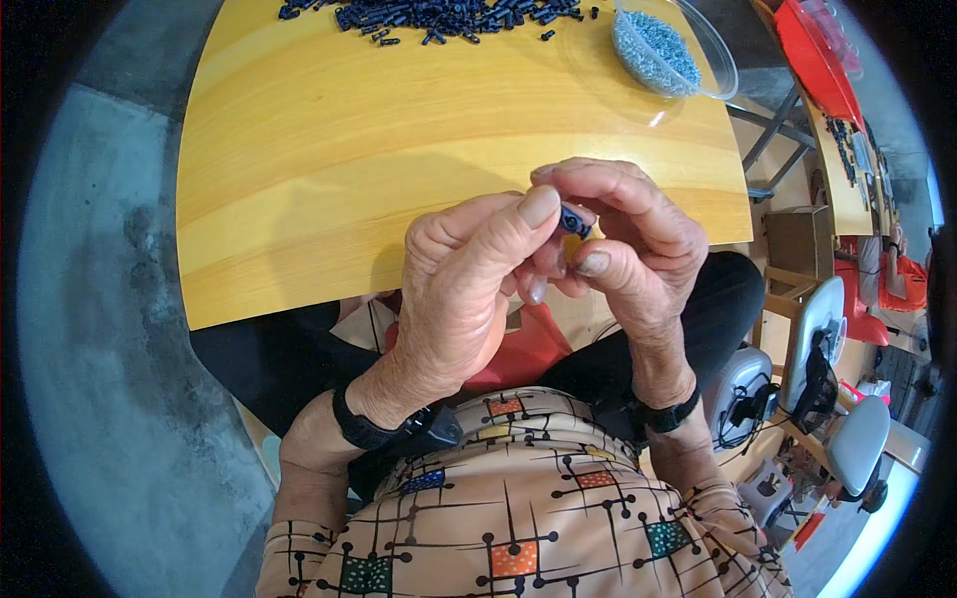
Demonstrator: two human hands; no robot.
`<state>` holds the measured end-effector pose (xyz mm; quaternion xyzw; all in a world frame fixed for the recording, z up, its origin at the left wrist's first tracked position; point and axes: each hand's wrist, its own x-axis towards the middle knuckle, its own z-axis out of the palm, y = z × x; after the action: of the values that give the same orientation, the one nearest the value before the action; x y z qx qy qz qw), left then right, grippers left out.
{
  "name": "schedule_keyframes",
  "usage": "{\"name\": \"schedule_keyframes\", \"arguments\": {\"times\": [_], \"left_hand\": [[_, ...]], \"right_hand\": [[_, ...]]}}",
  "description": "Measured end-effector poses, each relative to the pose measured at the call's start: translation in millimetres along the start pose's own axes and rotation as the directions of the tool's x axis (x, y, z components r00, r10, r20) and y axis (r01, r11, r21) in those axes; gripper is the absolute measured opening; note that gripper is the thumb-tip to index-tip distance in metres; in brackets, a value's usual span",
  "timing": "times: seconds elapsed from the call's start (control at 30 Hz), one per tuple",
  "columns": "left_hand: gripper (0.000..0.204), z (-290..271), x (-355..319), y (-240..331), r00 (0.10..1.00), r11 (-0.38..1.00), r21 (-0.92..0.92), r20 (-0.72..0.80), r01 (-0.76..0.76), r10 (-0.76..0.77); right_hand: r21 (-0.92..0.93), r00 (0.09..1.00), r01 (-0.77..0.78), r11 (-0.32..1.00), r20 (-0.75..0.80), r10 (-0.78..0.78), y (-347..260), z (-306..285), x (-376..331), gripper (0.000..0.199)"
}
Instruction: Sort and assemble small plastic components at a workshop table.
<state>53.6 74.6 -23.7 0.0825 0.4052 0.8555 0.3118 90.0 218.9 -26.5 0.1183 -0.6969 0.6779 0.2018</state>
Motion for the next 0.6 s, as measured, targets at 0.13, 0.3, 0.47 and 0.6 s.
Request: {"name": "schedule_keyframes", "arguments": {"times": [0.13,0.3,0.47,0.6], "left_hand": [[0.031,-0.2,-1.7,-2.1,1.000,1.000,-0.007,0.001,0.014,-0.014],[0.025,-4.4,-0.7,-0.8,1.000,0.998,0.066,0.002,0.009,-0.009],[0.017,-1.6,1.4,8.3,0.999,0.963,0.268,0.034,-0.038,0.030],[0.016,2.2,3.6,9.0,0.997,0.891,0.448,0.055,-0.073,0.054]], "right_hand": [[0.050,0.995,-0.045,0.998,-0.089,0.050,-4.9,4.1,-4.3,0.026],[0.016,0.994,0.014,1.000,-0.110,-0.012,0.6,1.1,-6.3,0.019],[0.009,0.994,-0.048,0.999,-0.102,0.049,-6.2,-6.2,-6.6,0.016],[0.251,0.944,-0.263,0.932,-0.132,0.302,-8.4,-8.9,-11.4,0.015]]}}
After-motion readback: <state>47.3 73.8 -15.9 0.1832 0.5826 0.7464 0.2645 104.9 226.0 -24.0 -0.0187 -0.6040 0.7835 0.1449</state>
